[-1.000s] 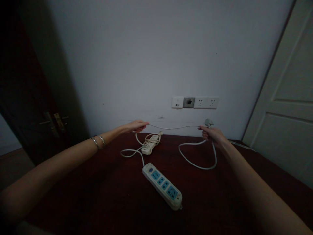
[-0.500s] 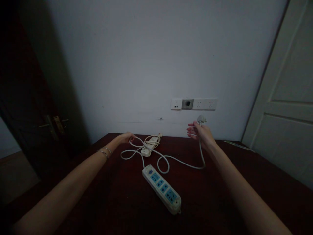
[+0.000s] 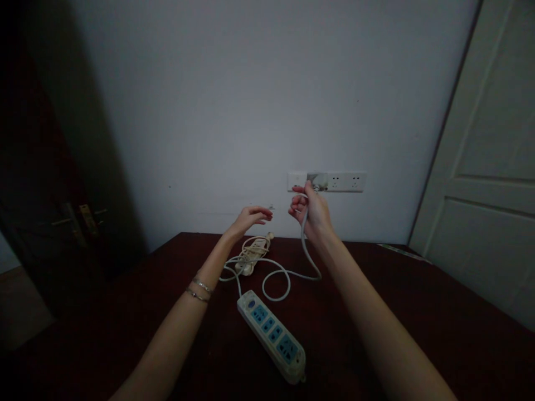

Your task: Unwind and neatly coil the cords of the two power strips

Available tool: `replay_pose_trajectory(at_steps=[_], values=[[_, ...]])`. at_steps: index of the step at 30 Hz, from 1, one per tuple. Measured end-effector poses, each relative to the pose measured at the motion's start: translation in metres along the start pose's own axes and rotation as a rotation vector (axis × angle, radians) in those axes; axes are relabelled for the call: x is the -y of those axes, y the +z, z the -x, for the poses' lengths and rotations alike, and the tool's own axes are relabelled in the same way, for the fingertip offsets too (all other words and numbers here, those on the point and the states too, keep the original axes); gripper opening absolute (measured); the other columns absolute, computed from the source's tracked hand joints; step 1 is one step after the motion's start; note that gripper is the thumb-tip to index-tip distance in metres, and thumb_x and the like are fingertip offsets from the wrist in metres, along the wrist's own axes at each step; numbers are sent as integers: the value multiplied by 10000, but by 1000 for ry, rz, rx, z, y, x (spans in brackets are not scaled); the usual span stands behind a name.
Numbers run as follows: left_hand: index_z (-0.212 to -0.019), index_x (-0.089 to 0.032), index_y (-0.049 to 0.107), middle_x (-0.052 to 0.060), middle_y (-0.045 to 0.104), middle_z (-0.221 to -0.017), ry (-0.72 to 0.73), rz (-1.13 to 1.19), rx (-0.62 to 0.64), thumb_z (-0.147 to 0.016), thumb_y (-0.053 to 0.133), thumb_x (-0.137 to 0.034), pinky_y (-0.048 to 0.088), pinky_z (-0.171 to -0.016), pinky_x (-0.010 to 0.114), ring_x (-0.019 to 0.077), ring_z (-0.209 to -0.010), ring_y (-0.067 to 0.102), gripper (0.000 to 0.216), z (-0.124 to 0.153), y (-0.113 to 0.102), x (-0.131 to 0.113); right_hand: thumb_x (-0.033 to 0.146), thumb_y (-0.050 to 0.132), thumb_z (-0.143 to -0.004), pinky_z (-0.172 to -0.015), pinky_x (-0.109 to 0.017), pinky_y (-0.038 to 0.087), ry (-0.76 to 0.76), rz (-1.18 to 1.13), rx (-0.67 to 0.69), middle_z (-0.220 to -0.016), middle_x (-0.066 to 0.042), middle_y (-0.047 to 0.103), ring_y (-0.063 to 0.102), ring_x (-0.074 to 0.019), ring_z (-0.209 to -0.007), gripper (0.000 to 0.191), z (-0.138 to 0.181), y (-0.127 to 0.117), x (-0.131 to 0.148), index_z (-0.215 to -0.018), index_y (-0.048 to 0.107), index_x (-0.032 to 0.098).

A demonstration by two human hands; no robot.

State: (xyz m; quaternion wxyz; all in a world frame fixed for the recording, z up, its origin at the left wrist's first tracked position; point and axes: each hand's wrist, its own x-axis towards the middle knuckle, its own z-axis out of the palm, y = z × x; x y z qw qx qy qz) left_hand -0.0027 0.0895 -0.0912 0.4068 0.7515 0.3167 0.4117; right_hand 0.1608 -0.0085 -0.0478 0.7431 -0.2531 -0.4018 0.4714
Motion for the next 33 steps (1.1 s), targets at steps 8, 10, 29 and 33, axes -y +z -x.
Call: replay_pose_trajectory(at_steps=[8, 10, 29, 33], values=[[-894, -133, 570, 93, 663, -918, 199, 467, 664, -740, 656, -256, 396, -918, 347, 167, -916, 607, 215, 51, 60, -15, 479, 579, -796, -436, -164, 372, -128, -121, 31, -490, 70, 453, 419, -41, -409, 308, 11, 5, -3, -797, 557, 172], [-876, -133, 540, 53, 648, -740, 172, 494, 632, -800, 591, -322, 465, -786, 338, 147, -707, 625, 210, 53, 54, -13, 469, 571, -805, -495, -190, 429, -139, -88, -10, -528, 41, 523, 492, -63, -460, 301, 14, -3, -4, -790, 572, 168], [-912, -88, 625, -85, 327, -454, -2, 581, 301, -837, 514, -348, 105, -341, 170, 12, -333, 177, 292, 52, -13, -20, 538, 597, -728, -612, -293, 494, 133, 766, 244, -714, -95, 669, 622, -168, -621, 442, 38, -29, -13, -826, 653, 111], [-811, -84, 645, -78, 337, -433, -70, 351, 314, -804, 549, -366, 119, -359, 186, 17, -349, 221, 297, 55, -6, -23, 486, 640, -713, -749, -296, 475, -186, 883, 104, -815, -68, 671, 617, -175, -785, 349, 35, -27, -17, -800, 657, 148]])
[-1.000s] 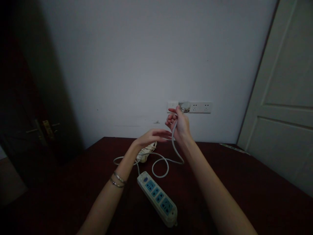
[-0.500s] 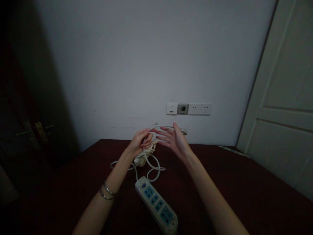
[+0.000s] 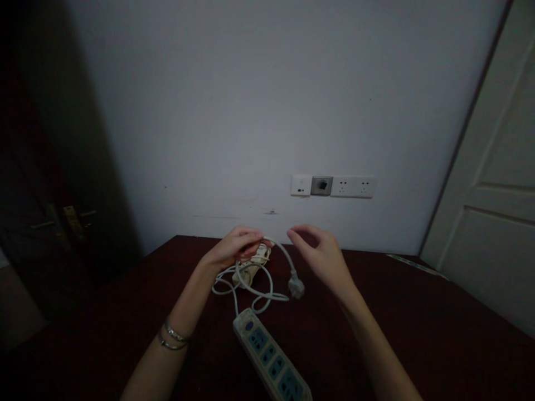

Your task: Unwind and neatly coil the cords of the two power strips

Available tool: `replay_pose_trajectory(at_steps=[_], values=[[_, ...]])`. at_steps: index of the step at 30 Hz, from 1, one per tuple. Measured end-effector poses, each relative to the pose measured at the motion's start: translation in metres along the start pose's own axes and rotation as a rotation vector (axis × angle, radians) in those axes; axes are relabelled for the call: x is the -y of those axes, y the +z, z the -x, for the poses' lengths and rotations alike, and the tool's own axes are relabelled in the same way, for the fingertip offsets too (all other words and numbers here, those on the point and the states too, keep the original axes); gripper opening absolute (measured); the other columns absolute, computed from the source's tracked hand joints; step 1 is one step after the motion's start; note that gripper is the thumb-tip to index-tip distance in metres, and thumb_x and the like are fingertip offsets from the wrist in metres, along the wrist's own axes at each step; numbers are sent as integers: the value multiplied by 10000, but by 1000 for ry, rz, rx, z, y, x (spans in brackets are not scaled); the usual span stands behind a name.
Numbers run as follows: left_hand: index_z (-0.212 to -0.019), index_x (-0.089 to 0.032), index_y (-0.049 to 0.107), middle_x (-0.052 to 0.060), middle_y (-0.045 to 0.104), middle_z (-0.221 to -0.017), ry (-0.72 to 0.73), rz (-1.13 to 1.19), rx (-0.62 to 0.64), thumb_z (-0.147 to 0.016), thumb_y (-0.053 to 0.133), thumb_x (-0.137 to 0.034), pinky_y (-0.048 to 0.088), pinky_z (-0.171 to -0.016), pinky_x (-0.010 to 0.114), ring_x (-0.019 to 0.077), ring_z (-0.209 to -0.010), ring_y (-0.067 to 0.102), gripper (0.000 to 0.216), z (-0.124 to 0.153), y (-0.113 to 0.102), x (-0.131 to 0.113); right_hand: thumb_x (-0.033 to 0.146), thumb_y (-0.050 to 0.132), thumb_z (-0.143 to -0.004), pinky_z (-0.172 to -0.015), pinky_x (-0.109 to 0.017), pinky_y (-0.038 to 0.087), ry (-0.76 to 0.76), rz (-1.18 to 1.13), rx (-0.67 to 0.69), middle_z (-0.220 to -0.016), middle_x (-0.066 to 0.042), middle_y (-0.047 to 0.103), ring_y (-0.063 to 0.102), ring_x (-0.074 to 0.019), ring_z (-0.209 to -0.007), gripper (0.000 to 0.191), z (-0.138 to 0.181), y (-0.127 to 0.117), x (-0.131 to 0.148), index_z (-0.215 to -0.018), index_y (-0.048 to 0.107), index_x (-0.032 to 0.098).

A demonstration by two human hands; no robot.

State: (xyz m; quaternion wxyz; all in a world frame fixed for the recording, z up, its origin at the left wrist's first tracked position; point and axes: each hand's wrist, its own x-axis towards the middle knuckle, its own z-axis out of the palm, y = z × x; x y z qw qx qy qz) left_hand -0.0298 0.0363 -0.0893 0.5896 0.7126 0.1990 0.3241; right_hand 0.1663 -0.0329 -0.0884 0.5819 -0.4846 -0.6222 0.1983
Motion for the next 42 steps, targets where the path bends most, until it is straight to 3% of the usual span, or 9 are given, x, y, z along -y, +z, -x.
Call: replay_pose_trajectory(at_steps=[4, 6, 12, 16, 22, 25, 29, 35, 42], values=[[-748, -100, 622, -51, 444, -489, 33, -172, -131, -710, 652, -346, 193, -390, 174, 28, -409, 330, 251, -3, 14, 0, 579, 497, -787, -546, -263, 461, 204, -171, 497, -625, -51, 621, 579, -131, -543, 480, 3, 19, -5, -714, 626, 123], [-820, -106, 615, -46, 473, -517, 81, -160, -153, -688, 670, -318, 225, -402, 170, 35, -431, 366, 255, -4, 17, 1, 601, 493, -781, -410, -209, 349, 277, -227, 573, -456, 13, 487, 433, -73, -383, 511, 4, 24, -7, -673, 607, 114], [-1068, -159, 535, -56, 497, -557, 184, 227, 159, -666, 665, -342, 409, -526, 239, 61, -438, 416, 460, -8, 10, 18, 486, 660, -708, -361, -159, 92, 312, -597, 322, -449, 101, 186, 125, -20, -391, 360, 1, -1, -1, -682, 591, 134], [-956, -121, 612, 5, 567, -648, 110, 107, 331, -653, 692, -303, 435, -703, 288, 105, -611, 529, 362, -20, 23, 46, 425, 578, -792, -356, -200, 55, 206, -735, 141, -471, 90, 77, 28, -62, -420, 256, -2, -31, 6, -709, 582, 183], [-868, -140, 641, 17, 614, -711, 82, -372, 199, -783, 589, -290, 414, -695, 254, 118, -705, 552, 180, -39, 32, 85, 426, 413, -886, -409, -292, 49, 51, -576, -93, -495, 64, 29, -20, -113, -454, 273, 2, -67, 7, -697, 507, 254], [-843, -131, 646, 26, 626, -713, 80, -287, 169, -794, 576, -323, 427, -720, 257, 119, -726, 570, 209, -42, 16, 94, 416, 452, -871, -443, -321, 34, 5, -565, -178, -493, 65, 38, -25, -113, -461, 258, 3, -81, 4, -672, 490, 256], [-790, -87, 631, 9, 569, -604, 53, -53, -15, -710, 660, -354, 411, -547, 209, 88, -551, 527, 280, -39, -12, 89, 343, 465, -873, -446, -326, 25, 7, -668, -218, -483, 66, 62, -21, -111, -461, 227, 1, -90, -2, -678, 511, 236], [-864, -103, 588, -63, 450, -544, 200, 216, -342, -718, 652, -363, 149, -340, 141, -6, -349, 246, 305, -23, -45, 50, 336, 479, -854, -395, -248, 46, 152, -689, 26, -497, 70, 98, 15, -96, -447, 162, -10, -66, -14, -862, 599, 228], [-868, -90, 585, -73, 414, -493, 173, 106, -633, -741, 588, -366, 114, -345, 159, 5, -332, 197, 304, -15, -58, 29, 414, 497, -823, -358, -169, 98, 328, -719, 329, -481, 78, 184, 93, -63, -403, 235, -13, -28, -21, -934, 584, 226]])
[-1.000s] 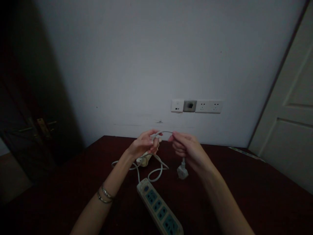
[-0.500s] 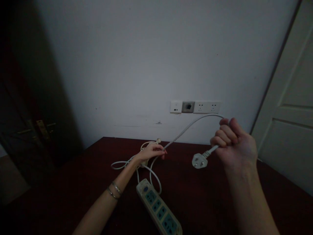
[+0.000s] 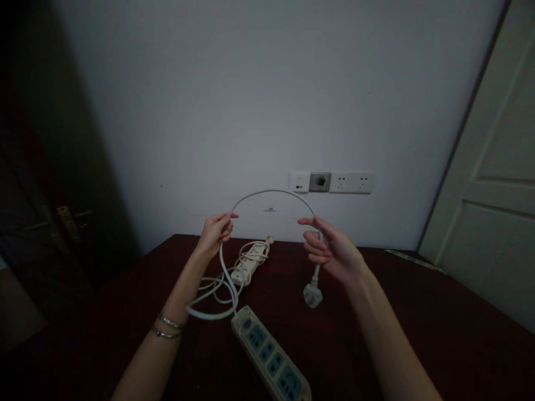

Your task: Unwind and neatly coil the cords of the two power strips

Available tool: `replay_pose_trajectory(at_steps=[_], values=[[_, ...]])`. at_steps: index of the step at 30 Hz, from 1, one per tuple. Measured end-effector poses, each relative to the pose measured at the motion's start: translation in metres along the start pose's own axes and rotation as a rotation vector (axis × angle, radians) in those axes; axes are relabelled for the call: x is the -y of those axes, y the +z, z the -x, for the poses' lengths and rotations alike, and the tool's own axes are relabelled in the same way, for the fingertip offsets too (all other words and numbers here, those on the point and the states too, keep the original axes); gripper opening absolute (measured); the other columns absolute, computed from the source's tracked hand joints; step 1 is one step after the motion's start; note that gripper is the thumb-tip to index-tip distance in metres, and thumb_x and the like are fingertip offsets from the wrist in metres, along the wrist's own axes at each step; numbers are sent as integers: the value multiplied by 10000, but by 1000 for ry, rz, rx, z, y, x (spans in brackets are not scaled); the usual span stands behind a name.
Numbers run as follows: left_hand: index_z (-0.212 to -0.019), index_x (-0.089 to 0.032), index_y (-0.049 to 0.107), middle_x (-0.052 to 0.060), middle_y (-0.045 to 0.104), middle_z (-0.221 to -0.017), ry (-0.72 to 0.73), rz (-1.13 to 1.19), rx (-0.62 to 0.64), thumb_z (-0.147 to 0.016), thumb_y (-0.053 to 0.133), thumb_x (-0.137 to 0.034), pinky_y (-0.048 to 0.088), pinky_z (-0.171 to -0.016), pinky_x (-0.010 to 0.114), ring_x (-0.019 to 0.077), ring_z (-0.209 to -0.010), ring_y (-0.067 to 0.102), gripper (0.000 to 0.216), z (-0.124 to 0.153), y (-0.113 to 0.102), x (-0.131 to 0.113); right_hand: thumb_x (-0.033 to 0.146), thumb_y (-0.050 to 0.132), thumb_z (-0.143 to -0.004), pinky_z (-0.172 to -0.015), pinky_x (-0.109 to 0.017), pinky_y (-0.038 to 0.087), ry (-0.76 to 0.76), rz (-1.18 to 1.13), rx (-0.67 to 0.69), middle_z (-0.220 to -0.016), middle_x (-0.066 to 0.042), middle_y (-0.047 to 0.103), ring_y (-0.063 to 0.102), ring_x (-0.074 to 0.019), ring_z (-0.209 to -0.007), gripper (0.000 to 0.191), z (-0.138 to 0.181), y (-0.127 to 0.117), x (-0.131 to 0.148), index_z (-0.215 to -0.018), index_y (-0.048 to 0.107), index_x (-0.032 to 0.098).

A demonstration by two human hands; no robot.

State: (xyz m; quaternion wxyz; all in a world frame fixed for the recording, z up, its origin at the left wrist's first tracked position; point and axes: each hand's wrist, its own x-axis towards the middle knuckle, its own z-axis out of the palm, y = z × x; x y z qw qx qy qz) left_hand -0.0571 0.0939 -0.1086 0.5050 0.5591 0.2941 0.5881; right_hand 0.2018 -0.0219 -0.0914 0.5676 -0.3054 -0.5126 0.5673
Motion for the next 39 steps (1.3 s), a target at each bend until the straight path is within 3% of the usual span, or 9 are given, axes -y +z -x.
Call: replay_pose_trajectory(at_steps=[4, 9, 13, 18, 23, 28, 32, 35, 39], values=[[-791, -94, 616, -55, 422, -456, 0, -426, 13, -786, 486, -320, 181, -380, 183, 47, -358, 284, 261, 0, 5, 10, 426, 511, -821, -341, -143, 109, 34, -113, 20, -472, 77, 202, 123, -57, -396, 233, -4, 13, -8, -891, 578, 214], [-571, -116, 594, -6, 500, -482, 134, -936, 341, -775, 492, -278, 258, -469, 211, 100, -481, 411, 280, 14, 16, 17, 325, 566, -791, -329, -145, 264, -27, -62, -57, -581, 9, 488, 413, -73, -473, 189, -4, 21, -11, -887, 604, 167], [-648, -147, 644, 18, 584, -580, 191, -1152, 632, -672, 575, -144, 317, -514, 219, 129, -542, 499, 73, 35, 35, 13, 265, 542, -819, -634, -253, 525, -6, 4, -82, -902, -119, 660, 629, -169, -790, 204, -7, 23, -15, -943, 620, 123], [-701, -187, 670, 60, 626, -655, 376, -1342, 820, -664, 531, -73, 379, -572, 261, 188, -634, 576, 183, 63, 64, -1, 226, 511, -845, -810, -322, 525, 89, 39, -56, -1005, -165, 664, 645, -208, -910, 177, -13, 26, -26, -882, 631, 102], [-674, -199, 667, 55, 616, -676, 581, -1309, 739, -676, 538, -92, 382, -597, 272, 190, -673, 570, 168, 67, 62, -17, 218, 505, -853, -696, -303, 558, 225, 159, 16, -1004, -162, 669, 660, -194, -850, 183, -13, 25, -28, -896, 645, 108], [-758, -196, 671, 60, 620, -736, 698, -1221, 629, -718, 514, -106, 318, -555, 256, 151, -622, 521, 185, 59, 47, -26, 241, 517, -843, -534, -220, 530, 221, 219, 74, -1008, -165, 669, 651, -208, -903, 192, -10, 22, -23, -892, 650, 111], [-735, -184, 643, 51, 602, -746, 697, -1224, 702, -768, 531, -159, 325, -570, 259, 148, -641, 512, 120, 62, 47, -31, 270, 516, -823, -374, -147, 394, 208, 280, 56, -890, -148, 691, 662, -177, -760, 214, -11, 25, -28, -871, 642, 103], [-778, -174, 622, 63, 591, -843, 697, -1223, 667, -783, 565, -240, 372, -625, 271, 175, -754, 537, 87, 65, 48, -35, 301, 504, -821, -348, -132, 320, 227, 345, 156, -764, -114, 688, 595, -110, -568, 251, -12, 25, -33, -866, 638, 94], [-1080, -174, 561, 123, 520, -1175, 662, -1110, 536, -689, 689, -334, 394, -881, 357, 254, -1086, 485, 441, 57, 38, -38, 353, 514, -821, -312, -135, 143, 276, 306, 301, -628, -72, 642, 386, -37, -388, 309, -12, 23, -36, -890, 642, 81]])
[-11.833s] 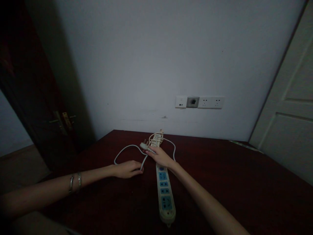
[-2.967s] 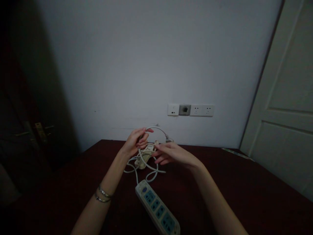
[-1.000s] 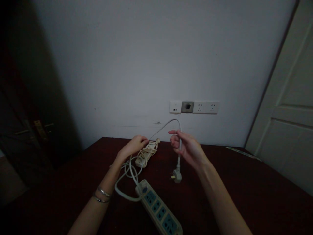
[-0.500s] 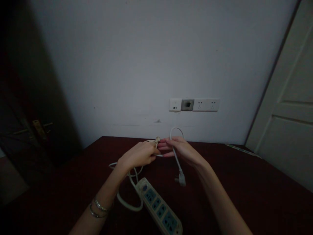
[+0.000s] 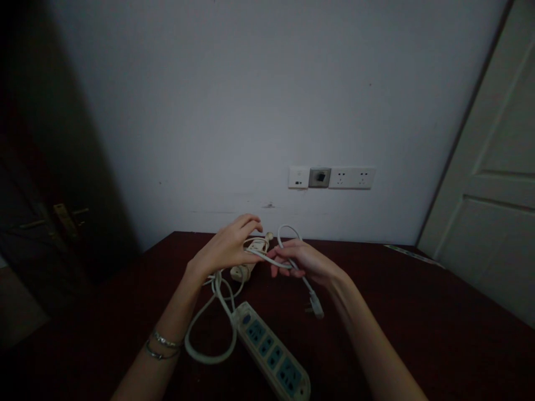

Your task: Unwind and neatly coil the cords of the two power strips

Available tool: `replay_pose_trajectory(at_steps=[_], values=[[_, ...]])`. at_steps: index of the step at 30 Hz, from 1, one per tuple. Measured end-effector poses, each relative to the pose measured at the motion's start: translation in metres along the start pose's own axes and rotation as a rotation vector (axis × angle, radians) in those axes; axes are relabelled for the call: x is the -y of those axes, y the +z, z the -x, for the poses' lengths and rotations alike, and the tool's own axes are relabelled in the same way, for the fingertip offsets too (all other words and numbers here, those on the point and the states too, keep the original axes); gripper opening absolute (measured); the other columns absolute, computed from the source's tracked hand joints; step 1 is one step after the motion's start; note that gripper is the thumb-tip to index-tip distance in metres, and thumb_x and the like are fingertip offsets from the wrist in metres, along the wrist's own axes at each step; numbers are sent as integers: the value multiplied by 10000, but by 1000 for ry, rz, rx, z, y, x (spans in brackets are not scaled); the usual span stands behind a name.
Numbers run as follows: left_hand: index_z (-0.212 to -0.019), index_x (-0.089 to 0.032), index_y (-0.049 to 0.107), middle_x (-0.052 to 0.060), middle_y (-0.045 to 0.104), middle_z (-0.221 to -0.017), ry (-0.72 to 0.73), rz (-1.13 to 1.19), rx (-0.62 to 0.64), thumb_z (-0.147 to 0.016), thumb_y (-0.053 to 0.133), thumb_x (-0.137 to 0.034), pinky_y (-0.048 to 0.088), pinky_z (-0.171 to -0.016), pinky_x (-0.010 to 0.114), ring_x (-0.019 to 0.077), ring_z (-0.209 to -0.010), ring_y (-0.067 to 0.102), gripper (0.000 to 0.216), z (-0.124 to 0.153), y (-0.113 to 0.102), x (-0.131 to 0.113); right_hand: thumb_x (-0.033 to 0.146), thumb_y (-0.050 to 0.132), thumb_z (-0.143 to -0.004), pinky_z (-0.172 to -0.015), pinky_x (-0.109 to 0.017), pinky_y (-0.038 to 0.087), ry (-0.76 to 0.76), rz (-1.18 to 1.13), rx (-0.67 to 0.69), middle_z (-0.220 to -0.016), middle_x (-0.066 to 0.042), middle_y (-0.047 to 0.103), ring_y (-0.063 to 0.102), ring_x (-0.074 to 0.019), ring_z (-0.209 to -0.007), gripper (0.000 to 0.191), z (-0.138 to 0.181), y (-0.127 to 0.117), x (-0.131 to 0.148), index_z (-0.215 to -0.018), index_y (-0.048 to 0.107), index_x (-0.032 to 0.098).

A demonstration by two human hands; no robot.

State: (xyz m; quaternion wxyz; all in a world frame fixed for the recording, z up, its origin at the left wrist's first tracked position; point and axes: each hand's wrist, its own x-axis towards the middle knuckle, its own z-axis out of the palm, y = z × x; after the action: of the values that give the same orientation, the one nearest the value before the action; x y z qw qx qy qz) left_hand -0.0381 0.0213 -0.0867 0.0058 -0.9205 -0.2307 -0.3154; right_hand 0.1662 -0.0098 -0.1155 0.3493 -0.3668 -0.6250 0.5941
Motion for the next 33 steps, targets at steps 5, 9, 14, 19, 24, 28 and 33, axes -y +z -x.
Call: replay_pose_trajectory(at_steps=[5, 9, 14, 19, 24, 28, 33], values=[[-1366, -204, 334, 152, 244, -1464, -88, 292, 138, -594, 756, -407, 223, -1075, 442, 279, -1330, 257, 903, 3, -3, 21, 353, 592, -771, -317, -139, 78, 16, -173, 105, -547, -22, 549, 303, -11, -358, 276, 2, 6, -1, -827, 637, 86], [-1368, -205, 338, 143, 266, -1462, -131, 586, 400, -592, 757, -255, 271, -1053, 421, 266, -1297, 331, 884, 2, -1, 27, 330, 629, -756, -314, -111, 100, 49, -316, 204, -522, 16, 455, 290, -8, -380, 243, 3, 10, -1, -820, 606, 97], [-1006, -108, 599, 112, 632, -1047, -286, 919, 373, -650, 694, -202, 423, -858, 340, 199, -942, 585, 381, -1, 6, 31, 385, 584, -811, -293, -74, 84, 80, -482, 332, -550, 65, 367, 167, 6, -383, 288, 1, 8, -1, -950, 547, 136], [-945, -99, 630, 41, 627, -757, -431, 1292, 295, -620, 722, -199, 439, -638, 249, 114, -658, 578, 352, 2, 14, 40, 277, 623, -799, -286, -60, 90, -75, -514, 232, -544, 90, 241, 111, -3, -409, 177, -1, 4, -3, -841, 528, 133], [-1098, -111, 603, 7, 575, -672, -426, 1501, 181, -719, 662, -222, 402, -500, 191, 56, -518, 499, 400, -1, 16, 42, 298, 625, -794, -306, -81, 144, -109, -504, 94, -493, 104, 232, 173, -5, -379, 192, -7, 7, -7, -800, 515, 141], [-1139, -141, 560, -31, 522, -590, -482, 1527, 107, -778, 615, -251, 237, -361, 140, 5, -382, 344, 381, -8, 21, 38, 394, 556, -825, -472, -191, 404, -149, -200, -21, -500, 33, 485, 503, -82, -475, 264, -9, 11, -5, -831, 556, 130], [-995, -131, 561, -58, 480, -542, -567, 1453, 24, -749, 649, -284, 130, -327, 137, -16, -332, 253, 303, -14, 27, 26, 477, 543, -810, -580, -253, 440, -163, -7, -116, -483, 11, 525, 562, -122, -513, 358, -9, 14, -4, -763, 577, 123]])
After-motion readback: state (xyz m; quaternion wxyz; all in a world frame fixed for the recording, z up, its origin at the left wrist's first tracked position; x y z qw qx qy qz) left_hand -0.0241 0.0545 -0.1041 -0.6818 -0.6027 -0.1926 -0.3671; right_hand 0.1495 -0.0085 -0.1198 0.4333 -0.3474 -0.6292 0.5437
